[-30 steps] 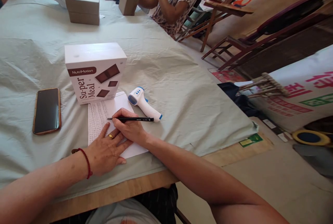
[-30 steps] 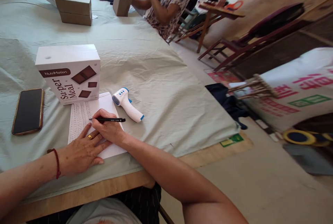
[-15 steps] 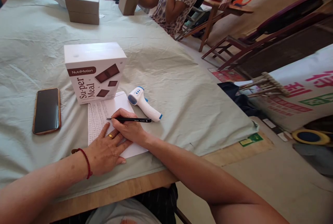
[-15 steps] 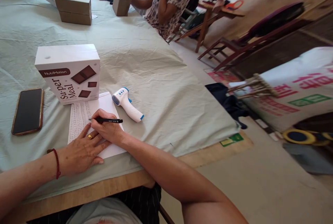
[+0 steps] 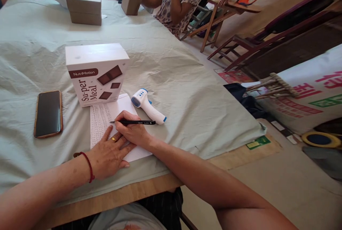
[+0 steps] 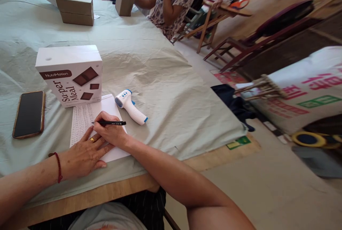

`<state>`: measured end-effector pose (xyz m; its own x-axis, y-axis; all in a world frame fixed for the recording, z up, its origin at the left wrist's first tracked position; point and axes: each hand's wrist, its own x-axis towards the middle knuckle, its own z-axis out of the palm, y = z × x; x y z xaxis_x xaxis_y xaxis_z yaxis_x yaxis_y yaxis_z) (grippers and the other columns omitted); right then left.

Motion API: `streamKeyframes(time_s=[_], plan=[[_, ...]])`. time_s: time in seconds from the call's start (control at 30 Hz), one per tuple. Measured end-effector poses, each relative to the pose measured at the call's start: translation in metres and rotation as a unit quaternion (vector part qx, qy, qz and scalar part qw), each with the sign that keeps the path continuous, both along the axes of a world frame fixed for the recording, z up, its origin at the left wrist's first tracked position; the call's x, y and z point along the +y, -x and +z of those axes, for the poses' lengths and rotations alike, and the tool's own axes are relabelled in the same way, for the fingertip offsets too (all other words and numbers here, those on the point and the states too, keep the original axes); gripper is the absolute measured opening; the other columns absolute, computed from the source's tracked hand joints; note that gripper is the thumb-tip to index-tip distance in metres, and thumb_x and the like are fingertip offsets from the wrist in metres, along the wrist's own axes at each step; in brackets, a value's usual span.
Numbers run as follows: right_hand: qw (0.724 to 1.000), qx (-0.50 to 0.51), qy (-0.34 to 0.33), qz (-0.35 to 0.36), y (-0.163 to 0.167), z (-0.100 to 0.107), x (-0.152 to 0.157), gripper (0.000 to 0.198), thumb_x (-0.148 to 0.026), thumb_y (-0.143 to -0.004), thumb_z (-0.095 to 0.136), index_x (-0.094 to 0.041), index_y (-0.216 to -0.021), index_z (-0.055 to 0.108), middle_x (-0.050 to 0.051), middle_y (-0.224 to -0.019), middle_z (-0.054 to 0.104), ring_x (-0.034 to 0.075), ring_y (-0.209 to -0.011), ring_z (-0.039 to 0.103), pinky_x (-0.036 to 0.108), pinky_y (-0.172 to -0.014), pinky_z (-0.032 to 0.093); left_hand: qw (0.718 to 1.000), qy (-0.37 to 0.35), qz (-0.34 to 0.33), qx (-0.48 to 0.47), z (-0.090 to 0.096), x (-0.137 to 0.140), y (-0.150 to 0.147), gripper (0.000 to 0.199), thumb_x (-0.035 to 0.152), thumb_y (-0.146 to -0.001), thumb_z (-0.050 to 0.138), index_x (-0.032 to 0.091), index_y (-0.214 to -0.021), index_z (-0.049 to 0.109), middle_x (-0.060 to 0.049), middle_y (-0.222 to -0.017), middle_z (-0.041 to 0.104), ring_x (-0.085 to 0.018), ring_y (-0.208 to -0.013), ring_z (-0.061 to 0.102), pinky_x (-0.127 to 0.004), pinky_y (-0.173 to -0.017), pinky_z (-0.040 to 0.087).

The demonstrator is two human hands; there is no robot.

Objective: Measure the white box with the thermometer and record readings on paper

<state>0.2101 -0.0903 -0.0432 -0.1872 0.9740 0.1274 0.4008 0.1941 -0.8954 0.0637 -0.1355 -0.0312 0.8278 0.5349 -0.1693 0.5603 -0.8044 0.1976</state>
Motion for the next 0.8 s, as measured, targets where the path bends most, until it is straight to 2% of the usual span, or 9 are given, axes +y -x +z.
streamKeyframes(time_s=[0.17,0.8], plan=[[0.999,0.021,-0.011,-0.023,-0.0009,-0.0026,0.0003,0.008,-0.028,-0.075,0.051,-0.023,-0.069,0.051,-0.003,-0.061,0.055,0.012,-0.058,0.050,0.026,-0.060,0.045,1.000,0.006,0.002,0.002,0.0013,0.0001,-0.0003,0.062,0.050,-0.097,0.053,0.021,-0.150,0.038,-0.016,-0.156,0.040,-0.035,-0.148,0.031,-0.061,-0.120,0.013],[1.000,0.008,-0.004,-0.015,0.0002,-0.0030,0.0020,0.007,-0.026,-0.075,0.053,-0.023,-0.068,0.051,-0.003,-0.060,0.055,0.012,-0.057,0.049,0.026,-0.058,0.044,1.000,0.000,0.000,-0.015,0.0003,-0.0002,0.0010,0.065,0.049,-0.097,0.054,0.021,-0.152,0.035,-0.016,-0.156,0.040,-0.035,-0.147,0.031,-0.061,-0.120,0.013]])
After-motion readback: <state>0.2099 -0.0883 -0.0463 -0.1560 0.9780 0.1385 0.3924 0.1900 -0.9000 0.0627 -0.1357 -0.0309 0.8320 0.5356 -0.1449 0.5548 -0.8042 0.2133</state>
